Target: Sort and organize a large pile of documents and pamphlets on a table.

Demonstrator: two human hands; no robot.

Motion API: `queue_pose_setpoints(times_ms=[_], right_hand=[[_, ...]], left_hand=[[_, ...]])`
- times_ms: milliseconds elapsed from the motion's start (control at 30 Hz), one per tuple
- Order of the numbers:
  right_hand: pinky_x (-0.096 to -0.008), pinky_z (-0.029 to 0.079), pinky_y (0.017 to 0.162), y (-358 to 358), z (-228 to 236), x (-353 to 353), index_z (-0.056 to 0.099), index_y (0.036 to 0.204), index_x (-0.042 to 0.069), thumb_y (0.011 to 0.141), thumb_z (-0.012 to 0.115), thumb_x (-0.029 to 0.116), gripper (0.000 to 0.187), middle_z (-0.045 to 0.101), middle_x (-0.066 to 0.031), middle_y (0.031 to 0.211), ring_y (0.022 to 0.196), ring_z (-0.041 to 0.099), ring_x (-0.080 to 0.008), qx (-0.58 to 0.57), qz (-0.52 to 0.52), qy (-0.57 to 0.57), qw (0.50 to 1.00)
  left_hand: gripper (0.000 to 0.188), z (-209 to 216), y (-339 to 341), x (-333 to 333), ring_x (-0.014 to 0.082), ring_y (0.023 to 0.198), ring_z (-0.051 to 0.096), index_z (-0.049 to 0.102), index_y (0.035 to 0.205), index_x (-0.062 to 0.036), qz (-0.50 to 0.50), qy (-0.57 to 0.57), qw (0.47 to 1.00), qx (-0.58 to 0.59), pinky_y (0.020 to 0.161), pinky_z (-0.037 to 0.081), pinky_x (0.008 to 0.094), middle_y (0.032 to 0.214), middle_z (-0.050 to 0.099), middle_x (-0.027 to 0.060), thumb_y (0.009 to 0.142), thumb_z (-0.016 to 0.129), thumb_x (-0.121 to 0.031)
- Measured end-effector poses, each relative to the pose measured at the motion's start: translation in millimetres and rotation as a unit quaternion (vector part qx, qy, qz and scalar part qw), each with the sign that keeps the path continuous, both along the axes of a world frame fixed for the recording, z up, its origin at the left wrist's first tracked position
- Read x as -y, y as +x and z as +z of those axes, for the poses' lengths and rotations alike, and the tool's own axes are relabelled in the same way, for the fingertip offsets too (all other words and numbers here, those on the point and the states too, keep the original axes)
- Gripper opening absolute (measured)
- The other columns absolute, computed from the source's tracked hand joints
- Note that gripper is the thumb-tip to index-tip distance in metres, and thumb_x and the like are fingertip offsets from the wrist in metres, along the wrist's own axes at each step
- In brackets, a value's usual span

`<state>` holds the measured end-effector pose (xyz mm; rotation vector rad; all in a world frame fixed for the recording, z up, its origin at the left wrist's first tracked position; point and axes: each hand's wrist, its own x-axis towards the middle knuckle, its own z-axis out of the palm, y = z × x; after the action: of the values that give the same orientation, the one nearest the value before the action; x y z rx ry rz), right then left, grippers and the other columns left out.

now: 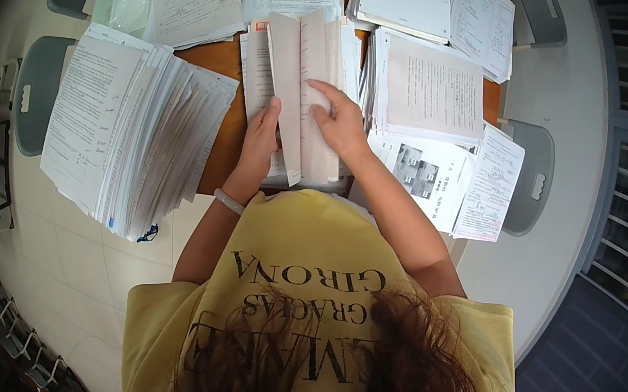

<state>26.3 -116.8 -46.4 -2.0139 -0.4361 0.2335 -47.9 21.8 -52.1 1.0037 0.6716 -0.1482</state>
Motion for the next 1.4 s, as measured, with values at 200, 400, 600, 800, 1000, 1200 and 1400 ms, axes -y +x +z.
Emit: queue_pose_setpoints(times_ms=[200,400,600,800,1000,1200,1400], right_hand=[[-0.0226,0.037,0.048,-3,2,-9,0.062,0.112,0.005,0.08,0.066,0.018,0.035,0.058,-0.0026,0.064,0.05,0.041,-0.006,-0.079,-0.034,-0.002,0.996],[-0.0207,0.037,0.048,3,-6,-15,0.066,0.101,0.002,0.077,0.07,0.03,0.037,0.057,-0.0019,0.059,0.052,0.045,-0.0043,-0.138,-0.075,0.014,0.988],[-0.0213,0.039,0.048,5,-10,-12,0.066,0.1,0.001,0.077,0.067,0.024,0.032,0.058,-0.0023,0.06,0.051,0.047,-0.0046,-0.182,-0.096,0.033,0.978],[-0.0221,0.04,0.049,6,-17,-4,0.064,0.104,0.002,0.076,0.06,0.01,0.029,0.062,-0.0029,0.064,0.049,0.047,-0.0053,-0.128,-0.083,0.025,0.988],[-0.022,0.048,0.07,5,6,-3,0.059,0.112,0.001,0.078,0.055,-0.004,0.034,0.063,-0.0074,0.103,0.082,0.059,-0.0093,-0.168,-0.111,0.112,0.973],[-0.0204,0.045,0.075,6,2,11,0.058,0.116,0.004,0.078,0.051,-0.009,0.041,0.063,-0.0058,0.101,0.084,0.057,-0.0086,-0.107,-0.057,0.03,0.992],[-0.0181,0.044,0.067,0,-4,6,0.061,0.108,0.001,0.083,0.06,0.001,0.025,0.063,-0.0028,0.089,0.076,0.054,-0.0045,-0.199,-0.094,0.111,0.969]], left_hand=[[0.043,17,3,-1,0.0109,0.089,0.056,0.056,0.113,-0.0034,-0.031,0.02,0.999,-0.019,0.069,0.049,0.027,0.102,0.059,0.0035,0.088,0.056,-0.039],[0.041,-1,4,0,0.0089,0.091,0.056,0.055,0.118,-0.0049,-0.079,0.056,0.995,0.022,0.07,0.047,0.0224,0.105,0.059,0.0028,0.084,0.064,-0.027],[0.039,-1,2,3,0.007,0.086,0.057,0.056,0.116,-0.0044,-0.068,0.076,0.994,0.035,0.068,0.046,0.0213,0.101,0.061,0.0019,0.083,0.066,-0.024],[0.026,-16,1,-6,0.005,0.076,0.056,0.06,0.105,-0.0025,-0.004,0.046,0.997,0.068,0.065,0.046,0.0202,0.088,0.061,0.0007,0.088,0.059,-0.022],[0.024,-28,-6,-17,0.0066,0.073,0.054,0.062,0.098,0.0011,0.075,0.011,0.997,0.001,0.067,0.045,0.0222,0.082,0.061,-0.0001,0.09,0.054,-0.02],[0.022,-28,-5,-8,0.0085,0.077,0.057,0.06,0.104,0.0021,0.052,-0.011,0.998,0.042,0.069,0.046,0.0233,0.088,0.062,0.0029,0.09,0.053,-0.014],[0.024,-19,3,8,0.0113,0.085,0.059,0.055,0.109,0.0045,-0.014,-0.015,0.997,0.078,0.076,0.048,0.0241,0.098,0.063,0.0082,0.086,0.056,-0.004]])
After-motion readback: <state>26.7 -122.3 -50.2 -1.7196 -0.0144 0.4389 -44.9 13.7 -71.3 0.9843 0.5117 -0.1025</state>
